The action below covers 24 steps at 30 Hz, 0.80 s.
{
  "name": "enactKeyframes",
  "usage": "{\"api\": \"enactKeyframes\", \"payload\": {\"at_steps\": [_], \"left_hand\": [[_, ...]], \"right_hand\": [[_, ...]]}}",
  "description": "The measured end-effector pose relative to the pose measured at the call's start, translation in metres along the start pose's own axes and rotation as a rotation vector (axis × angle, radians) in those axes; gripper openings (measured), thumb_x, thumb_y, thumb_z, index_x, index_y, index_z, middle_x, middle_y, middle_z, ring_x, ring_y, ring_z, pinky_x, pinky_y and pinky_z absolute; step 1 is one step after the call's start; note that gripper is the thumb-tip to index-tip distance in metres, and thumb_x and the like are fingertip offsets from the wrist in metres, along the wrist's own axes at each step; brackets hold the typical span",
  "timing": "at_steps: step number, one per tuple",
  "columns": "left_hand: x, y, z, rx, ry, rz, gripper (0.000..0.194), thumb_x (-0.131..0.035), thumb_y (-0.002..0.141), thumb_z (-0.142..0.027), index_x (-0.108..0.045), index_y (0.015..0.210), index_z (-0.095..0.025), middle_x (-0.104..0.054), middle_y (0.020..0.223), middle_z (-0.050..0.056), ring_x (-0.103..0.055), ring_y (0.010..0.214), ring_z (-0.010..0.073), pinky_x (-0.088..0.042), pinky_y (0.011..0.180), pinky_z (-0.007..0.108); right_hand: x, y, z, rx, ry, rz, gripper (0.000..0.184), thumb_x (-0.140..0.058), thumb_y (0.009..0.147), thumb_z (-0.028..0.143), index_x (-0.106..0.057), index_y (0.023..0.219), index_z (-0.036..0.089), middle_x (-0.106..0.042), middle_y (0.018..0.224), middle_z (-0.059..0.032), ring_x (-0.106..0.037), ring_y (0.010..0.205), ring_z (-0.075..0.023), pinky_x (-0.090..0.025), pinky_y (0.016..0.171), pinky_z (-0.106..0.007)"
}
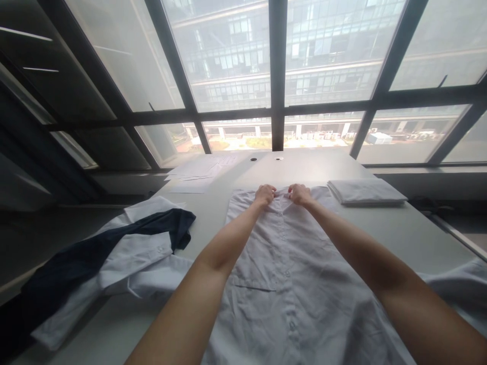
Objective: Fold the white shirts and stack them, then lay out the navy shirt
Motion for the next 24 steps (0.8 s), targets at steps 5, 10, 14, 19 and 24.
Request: {"api": "enactKeyframes", "payload": {"at_steps": [5,10,14,19,24], "left_hand": [[0.014,-0.014,0.001,-0.040,-0.063,-0.173,0.022,-0.062,0.095,-0.021,-0.077,0.111,-0.022,-0.066,0.119,0.009,-0.063,0.111,0.0227,-0.051,0.098,0.031],[0.030,-0.028,0.002,-0.036,-0.100,-0.307,0.037,-0.063,0.097,-0.026,-0.066,0.133,-0.023,-0.055,0.130,0.009,-0.062,0.112,0.0210,-0.052,0.099,0.030],[0.024,-0.031,0.002,0.000,-0.062,-0.234,0.061,-0.054,0.100,-0.022,-0.035,0.158,-0.020,-0.045,0.147,0.014,-0.063,0.113,0.0195,-0.052,0.097,0.028],[-0.012,-0.045,-0.005,-0.041,0.028,-0.006,0.045,-0.042,0.104,-0.037,-0.055,0.145,-0.023,-0.054,0.148,0.011,-0.049,0.137,0.0273,-0.037,0.117,0.043],[-0.032,-0.049,-0.006,-0.023,0.079,0.101,0.064,-0.040,0.101,-0.060,-0.044,0.154,-0.026,-0.032,0.165,0.011,-0.021,0.153,0.0372,-0.014,0.121,0.063]], "right_hand": [[0.008,0.001,0.006,0.049,0.032,-0.123,0.021,-0.055,0.096,0.029,-0.071,0.108,0.021,-0.068,0.118,-0.0127,-0.056,0.115,-0.0291,-0.043,0.097,-0.039],[0.011,-0.004,0.023,0.089,0.061,-0.202,0.035,-0.056,0.098,0.034,-0.057,0.130,0.021,-0.057,0.133,-0.0135,-0.050,0.123,-0.0294,-0.041,0.102,-0.040],[0.010,-0.011,0.021,0.054,0.046,-0.179,0.045,-0.056,0.096,0.030,-0.051,0.140,0.021,-0.051,0.140,-0.0151,-0.051,0.124,-0.0288,-0.045,0.098,-0.038],[0.007,-0.029,-0.005,-0.019,-0.017,-0.076,0.038,-0.039,0.102,0.028,-0.063,0.130,0.019,-0.057,0.135,-0.0194,-0.050,0.128,-0.0330,-0.042,0.103,-0.045],[-0.011,-0.046,-0.019,-0.012,-0.047,0.073,0.059,-0.044,0.099,0.053,-0.047,0.150,0.022,-0.040,0.160,-0.0152,-0.031,0.147,-0.0344,-0.027,0.116,-0.056]]}}
Point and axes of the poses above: each hand's wrist, its own y-axis towards the middle knuckle, its own x-axis out of the back of the hand, z = x × y, the point moved 5 cm from there along y, towards the middle knuckle
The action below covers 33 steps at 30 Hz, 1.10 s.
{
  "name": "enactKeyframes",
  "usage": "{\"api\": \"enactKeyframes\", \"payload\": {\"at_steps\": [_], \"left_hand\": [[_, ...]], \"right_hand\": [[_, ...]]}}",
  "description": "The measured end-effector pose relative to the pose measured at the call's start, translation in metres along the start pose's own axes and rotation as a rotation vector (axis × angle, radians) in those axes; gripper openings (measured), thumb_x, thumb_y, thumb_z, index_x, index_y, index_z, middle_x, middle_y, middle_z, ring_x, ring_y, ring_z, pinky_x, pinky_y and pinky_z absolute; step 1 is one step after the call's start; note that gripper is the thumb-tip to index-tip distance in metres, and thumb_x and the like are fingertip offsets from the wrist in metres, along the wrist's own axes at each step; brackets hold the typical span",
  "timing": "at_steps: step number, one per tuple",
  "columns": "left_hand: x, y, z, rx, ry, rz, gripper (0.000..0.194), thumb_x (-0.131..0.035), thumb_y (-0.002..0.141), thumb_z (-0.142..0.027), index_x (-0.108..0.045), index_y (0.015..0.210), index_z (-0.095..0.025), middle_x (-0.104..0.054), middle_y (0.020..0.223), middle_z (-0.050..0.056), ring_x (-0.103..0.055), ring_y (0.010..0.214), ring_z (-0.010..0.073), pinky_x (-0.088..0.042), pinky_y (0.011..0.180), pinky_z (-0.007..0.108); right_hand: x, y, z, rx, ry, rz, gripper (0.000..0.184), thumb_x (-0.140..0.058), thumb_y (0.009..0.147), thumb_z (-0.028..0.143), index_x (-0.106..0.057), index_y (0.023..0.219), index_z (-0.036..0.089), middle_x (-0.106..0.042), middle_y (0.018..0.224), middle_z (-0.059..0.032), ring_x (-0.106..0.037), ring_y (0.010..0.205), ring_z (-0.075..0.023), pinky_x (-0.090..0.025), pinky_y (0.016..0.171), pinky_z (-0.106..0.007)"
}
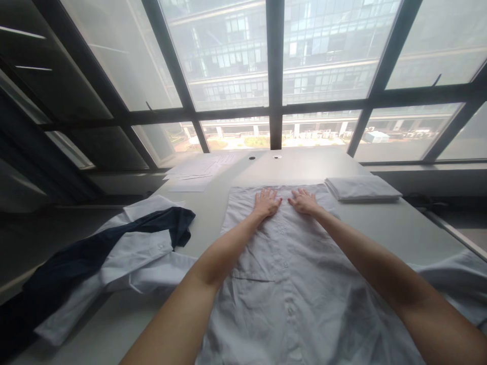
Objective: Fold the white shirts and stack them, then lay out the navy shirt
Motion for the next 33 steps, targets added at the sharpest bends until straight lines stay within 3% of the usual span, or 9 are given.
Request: {"api": "enactKeyframes", "payload": {"at_steps": [4,7,10,13,19,22,26,29,33], "left_hand": [[0.013,0.007,-0.002,-0.017,0.029,0.002,0.058,-0.034,0.103,-0.056,-0.044,0.154,-0.028,-0.034,0.164,0.008,-0.024,0.153,0.0329,-0.019,0.121,0.060],[0.024,-0.002,-0.005,-0.024,0.045,-0.068,0.052,-0.029,0.106,-0.046,-0.045,0.152,-0.029,-0.038,0.163,0.007,-0.028,0.152,0.0286,-0.021,0.121,0.059],[0.027,-0.022,-0.001,0.020,0.063,-0.136,0.053,-0.033,0.105,-0.044,-0.044,0.153,-0.026,-0.034,0.164,0.011,-0.022,0.153,0.0350,-0.014,0.119,0.067],[0.026,-0.034,0.008,0.054,0.038,-0.066,0.054,-0.038,0.103,-0.051,-0.048,0.151,-0.027,-0.036,0.163,0.013,-0.023,0.152,0.0408,-0.017,0.115,0.074],[0.067,-0.049,0.004,-0.008,0.012,-0.077,0.051,-0.035,0.106,-0.033,-0.042,0.155,-0.020,-0.036,0.163,0.011,-0.029,0.152,0.0251,-0.028,0.122,0.046],[0.078,-0.094,-0.011,-0.049,0.028,-0.115,0.051,-0.042,0.104,-0.031,-0.045,0.153,-0.020,-0.039,0.161,0.012,-0.031,0.150,0.0284,-0.027,0.122,0.048],[0.060,-0.185,-0.019,-0.160,0.080,-0.065,0.050,-0.042,0.105,-0.040,-0.046,0.153,-0.024,-0.044,0.158,0.012,-0.035,0.148,0.0359,-0.030,0.117,0.061],[0.044,-0.239,-0.007,-0.266,0.130,0.035,0.052,-0.041,0.105,-0.048,-0.042,0.155,-0.032,-0.035,0.163,0.009,-0.023,0.152,0.0398,-0.022,0.117,0.069],[0.051,-0.268,0.020,-0.315,0.159,0.005,0.050,-0.039,0.106,-0.045,-0.047,0.152,-0.029,-0.035,0.164,0.009,-0.023,0.153,0.0367,-0.024,0.119,0.064]], "right_hand": [[0.001,-0.005,0.000,-0.022,-0.001,-0.047,0.059,-0.029,0.105,0.050,-0.037,0.157,0.023,-0.030,0.166,-0.0122,-0.022,0.153,-0.0276,-0.020,0.121,-0.053],[0.008,-0.008,-0.011,-0.114,-0.004,-0.131,0.058,-0.025,0.105,0.040,-0.036,0.156,0.015,-0.029,0.165,-0.0191,-0.021,0.153,-0.0323,-0.017,0.120,-0.059],[0.010,-0.010,-0.029,-0.143,0.010,-0.111,0.057,-0.035,0.103,0.041,-0.043,0.152,0.012,-0.035,0.162,-0.0203,-0.026,0.151,-0.0348,-0.021,0.119,-0.059],[0.014,-0.013,-0.041,-0.089,0.038,-0.068,0.054,-0.043,0.101,0.041,-0.050,0.148,0.015,-0.043,0.159,-0.0154,-0.033,0.149,-0.0289,-0.026,0.120,-0.048],[0.051,-0.040,-0.021,-0.039,0.083,-0.226,0.055,-0.029,0.105,0.033,-0.039,0.155,0.012,-0.032,0.165,-0.0156,-0.028,0.152,-0.0253,-0.022,0.122,-0.040],[0.058,-0.082,-0.003,-0.025,0.116,-0.237,0.053,-0.037,0.103,0.035,-0.048,0.150,0.013,-0.041,0.159,-0.0173,-0.036,0.147,-0.0286,-0.027,0.120,-0.041],[0.038,-0.161,0.004,0.058,0.119,-0.181,0.056,-0.043,0.102,0.042,-0.050,0.149,0.015,-0.044,0.157,-0.0191,-0.040,0.145,-0.0332,-0.032,0.118,-0.048],[0.020,-0.207,-0.013,0.150,0.089,-0.123,0.059,-0.041,0.102,0.046,-0.043,0.154,0.019,-0.035,0.163,-0.0168,-0.029,0.151,-0.0346,-0.027,0.119,-0.056],[0.013,-0.226,-0.048,0.240,0.079,-0.064,0.061,-0.043,0.100,0.045,-0.043,0.155,0.017,-0.034,0.164,-0.0158,-0.029,0.152,-0.0338,-0.025,0.122,-0.055]]}}
Point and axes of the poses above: each hand's wrist, its own y-axis towards the middle knuckle, its own x-axis out of the back of the hand, z = x × y, the point moved 5 cm from there along y, towards the middle knuckle
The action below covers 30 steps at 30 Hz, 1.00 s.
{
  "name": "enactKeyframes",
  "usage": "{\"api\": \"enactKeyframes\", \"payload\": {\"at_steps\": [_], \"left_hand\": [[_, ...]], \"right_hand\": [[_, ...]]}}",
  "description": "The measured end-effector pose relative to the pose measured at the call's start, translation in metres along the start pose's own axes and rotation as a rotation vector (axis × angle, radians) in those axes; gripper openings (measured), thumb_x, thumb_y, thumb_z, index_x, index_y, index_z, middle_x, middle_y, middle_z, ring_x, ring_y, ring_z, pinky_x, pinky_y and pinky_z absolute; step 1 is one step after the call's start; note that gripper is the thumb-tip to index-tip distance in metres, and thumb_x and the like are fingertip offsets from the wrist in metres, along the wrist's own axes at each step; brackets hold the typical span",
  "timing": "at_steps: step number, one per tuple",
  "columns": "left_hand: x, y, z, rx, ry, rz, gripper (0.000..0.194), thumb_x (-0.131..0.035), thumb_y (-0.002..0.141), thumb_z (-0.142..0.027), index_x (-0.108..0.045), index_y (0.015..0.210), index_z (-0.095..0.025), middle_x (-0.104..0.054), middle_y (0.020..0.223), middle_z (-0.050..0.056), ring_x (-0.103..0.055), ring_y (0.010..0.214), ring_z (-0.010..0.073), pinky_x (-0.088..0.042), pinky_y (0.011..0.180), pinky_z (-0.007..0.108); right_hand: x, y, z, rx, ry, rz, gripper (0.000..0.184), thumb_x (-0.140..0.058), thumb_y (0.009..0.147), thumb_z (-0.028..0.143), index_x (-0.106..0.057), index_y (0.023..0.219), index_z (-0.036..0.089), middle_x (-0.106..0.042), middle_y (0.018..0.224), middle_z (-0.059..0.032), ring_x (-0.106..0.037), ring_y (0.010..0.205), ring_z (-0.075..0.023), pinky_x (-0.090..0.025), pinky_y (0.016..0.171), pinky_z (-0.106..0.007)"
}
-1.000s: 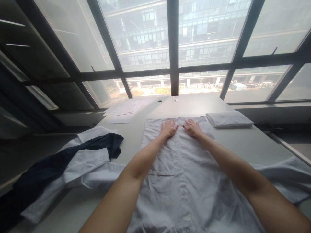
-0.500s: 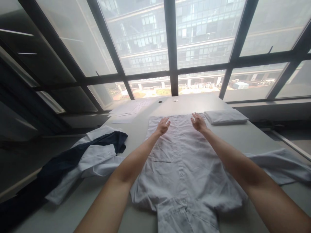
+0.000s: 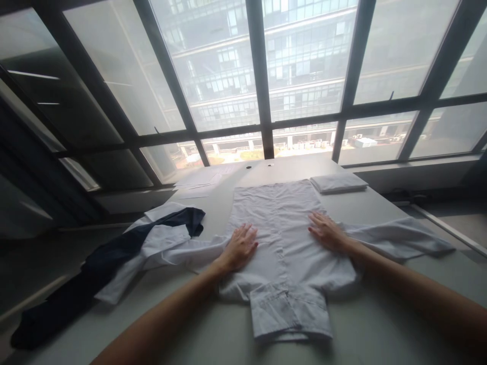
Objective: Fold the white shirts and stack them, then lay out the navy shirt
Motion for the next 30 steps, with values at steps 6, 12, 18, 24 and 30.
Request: {"api": "enactKeyframes", "payload": {"at_steps": [6,12,18,24,30], "left_hand": [[0.003,-0.009,0.027,0.155,0.049,0.023,0.057,-0.038,0.105,-0.052,-0.045,0.154,-0.025,-0.037,0.162,0.012,-0.027,0.151,0.0394,-0.027,0.119,0.060],[0.006,-0.008,0.030,0.261,0.086,0.040,0.067,-0.031,0.103,-0.064,-0.042,0.157,-0.026,-0.038,0.162,0.012,-0.028,0.150,0.0404,-0.026,0.119,0.058],[0.019,-0.011,0.000,0.087,0.070,-0.062,0.061,-0.036,0.104,-0.060,-0.045,0.154,-0.028,-0.038,0.162,0.009,-0.029,0.151,0.0338,-0.026,0.121,0.056],[0.010,-0.016,-0.027,-0.004,0.014,0.042,0.060,-0.038,0.104,-0.059,-0.042,0.156,-0.030,-0.033,0.165,0.010,-0.023,0.153,0.0371,-0.023,0.120,0.062],[0.009,-0.016,-0.025,0.006,-0.005,0.060,0.058,-0.039,0.105,-0.055,-0.043,0.156,-0.028,-0.032,0.165,0.010,-0.023,0.153,0.0369,-0.024,0.120,0.063]], "right_hand": [[-0.001,0.002,-0.015,0.074,0.050,-0.043,0.056,-0.044,0.100,0.046,-0.052,0.149,0.020,-0.041,0.160,-0.0136,-0.033,0.150,-0.0353,-0.030,0.120,-0.058],[-0.007,0.002,-0.020,0.070,0.040,-0.080,0.054,-0.045,0.099,0.043,-0.058,0.144,0.016,-0.048,0.155,-0.0178,-0.039,0.147,-0.0369,-0.034,0.119,-0.058],[0.008,-0.004,-0.003,0.141,0.034,-0.205,0.050,-0.052,0.096,0.032,-0.057,0.144,0.020,-0.045,0.157,-0.0155,-0.038,0.148,-0.0352,-0.033,0.119,-0.060],[0.013,-0.015,0.036,0.280,0.122,-0.162,0.051,-0.049,0.100,0.037,-0.052,0.149,0.023,-0.048,0.156,-0.0126,-0.039,0.148,-0.0306,-0.035,0.120,-0.054],[0.001,-0.015,0.035,0.283,0.152,-0.043,0.046,-0.055,0.097,0.039,-0.061,0.141,0.027,-0.050,0.154,-0.0128,-0.043,0.144,-0.0351,-0.037,0.118,-0.060]]}}
Point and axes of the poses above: each hand's wrist, its own y-axis towards the middle knuckle, its own x-axis out of the back of the hand, z = x × y, the point moved 5 cm from there along y, towards the middle knuckle
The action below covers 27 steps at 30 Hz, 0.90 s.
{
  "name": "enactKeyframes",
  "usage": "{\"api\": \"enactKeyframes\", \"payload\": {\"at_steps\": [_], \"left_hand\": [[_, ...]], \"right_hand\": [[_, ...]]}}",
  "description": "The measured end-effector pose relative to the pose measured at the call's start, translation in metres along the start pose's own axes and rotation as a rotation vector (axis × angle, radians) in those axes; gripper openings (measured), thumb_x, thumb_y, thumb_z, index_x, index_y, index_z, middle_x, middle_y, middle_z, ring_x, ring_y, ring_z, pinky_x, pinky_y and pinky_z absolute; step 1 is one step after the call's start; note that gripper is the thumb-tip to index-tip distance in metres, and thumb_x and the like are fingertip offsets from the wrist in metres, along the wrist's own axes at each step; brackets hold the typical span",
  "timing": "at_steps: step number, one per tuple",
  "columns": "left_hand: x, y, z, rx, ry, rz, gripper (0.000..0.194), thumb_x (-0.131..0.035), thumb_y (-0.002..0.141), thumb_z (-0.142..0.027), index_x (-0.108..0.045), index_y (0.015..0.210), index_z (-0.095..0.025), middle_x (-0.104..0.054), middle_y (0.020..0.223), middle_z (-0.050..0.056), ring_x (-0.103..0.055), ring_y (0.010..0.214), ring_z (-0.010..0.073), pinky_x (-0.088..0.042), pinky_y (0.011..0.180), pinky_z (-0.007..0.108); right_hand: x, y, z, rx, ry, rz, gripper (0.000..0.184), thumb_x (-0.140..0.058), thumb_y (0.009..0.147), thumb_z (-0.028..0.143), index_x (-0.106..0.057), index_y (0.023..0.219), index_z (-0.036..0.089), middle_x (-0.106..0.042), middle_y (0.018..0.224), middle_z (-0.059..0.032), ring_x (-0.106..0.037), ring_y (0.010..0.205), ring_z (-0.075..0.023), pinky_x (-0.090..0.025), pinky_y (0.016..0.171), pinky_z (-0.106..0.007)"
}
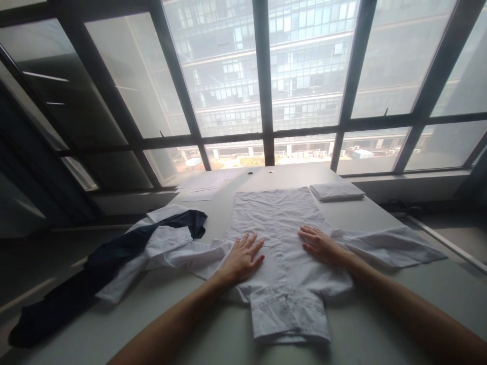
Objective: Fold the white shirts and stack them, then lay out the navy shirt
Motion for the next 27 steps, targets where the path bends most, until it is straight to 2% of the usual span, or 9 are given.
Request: {"api": "enactKeyframes", "payload": {"at_steps": [4,7,10,15,21,27], "left_hand": [[0.007,0.000,-0.002,0.007,0.043,-0.131,0.052,-0.046,0.104,-0.046,-0.049,0.151,-0.026,-0.038,0.162,0.010,-0.029,0.151,0.0348,-0.026,0.120,0.061],[0.011,-0.002,-0.005,0.026,0.043,-0.185,0.053,-0.045,0.104,-0.046,-0.045,0.153,-0.026,-0.043,0.159,0.010,-0.033,0.150,0.0327,-0.028,0.120,0.058],[0.012,-0.004,-0.011,-0.014,0.014,-0.143,0.056,-0.040,0.105,-0.052,-0.042,0.156,-0.027,-0.042,0.160,0.009,-0.031,0.151,0.0319,-0.027,0.121,0.056],[0.007,-0.008,-0.020,-0.127,-0.017,0.026,0.059,-0.036,0.105,-0.057,-0.038,0.158,-0.032,-0.030,0.166,0.008,-0.023,0.154,0.0340,-0.021,0.122,0.060],[0.008,-0.007,-0.020,-0.089,-0.007,0.095,0.063,-0.035,0.103,-0.064,-0.031,0.160,-0.038,-0.022,0.169,0.005,-0.014,0.155,0.0369,-0.004,0.119,0.070],[0.008,-0.006,-0.019,-0.083,-0.031,0.153,0.070,-0.038,0.100,-0.069,-0.027,0.161,-0.038,-0.016,0.170,0.006,-0.009,0.156,0.0398,-0.004,0.117,0.073]], "right_hand": [[0.001,-0.001,-0.002,0.000,0.000,0.007,0.045,-0.054,0.097,0.040,-0.062,0.140,0.027,-0.051,0.154,-0.0126,-0.044,0.144,-0.0343,-0.037,0.118,-0.059],[0.001,-0.001,-0.002,-0.021,0.005,0.017,0.045,-0.054,0.098,0.041,-0.062,0.140,0.026,-0.050,0.154,-0.0119,-0.043,0.145,-0.0330,-0.036,0.119,-0.057],[0.001,-0.001,-0.003,-0.042,0.017,0.017,0.045,-0.053,0.098,0.042,-0.063,0.139,0.026,-0.051,0.154,-0.0111,-0.043,0.145,-0.0321,-0.035,0.120,-0.056],[0.002,0.000,-0.002,-0.038,0.054,0.021,0.044,-0.055,0.097,0.043,-0.063,0.138,0.031,-0.051,0.154,-0.0061,-0.042,0.145,-0.0310,-0.034,0.121,-0.056],[0.007,0.000,0.003,-0.071,0.077,0.028,0.043,-0.056,0.096,0.043,-0.066,0.136,0.029,-0.052,0.153,-0.0080,-0.044,0.144,-0.0331,-0.035,0.120,-0.057],[0.005,0.000,0.001,-0.064,0.064,0.027,0.044,-0.056,0.096,0.041,-0.065,0.136,0.027,-0.052,0.153,-0.0101,-0.044,0.144,-0.0329,-0.036,0.119,-0.057]]}}
Point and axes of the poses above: each hand's wrist, its own y-axis towards the middle knuckle, its own x-axis out of the back of the hand, z = x × y, the point moved 5 cm from there along y, towards the middle knuckle
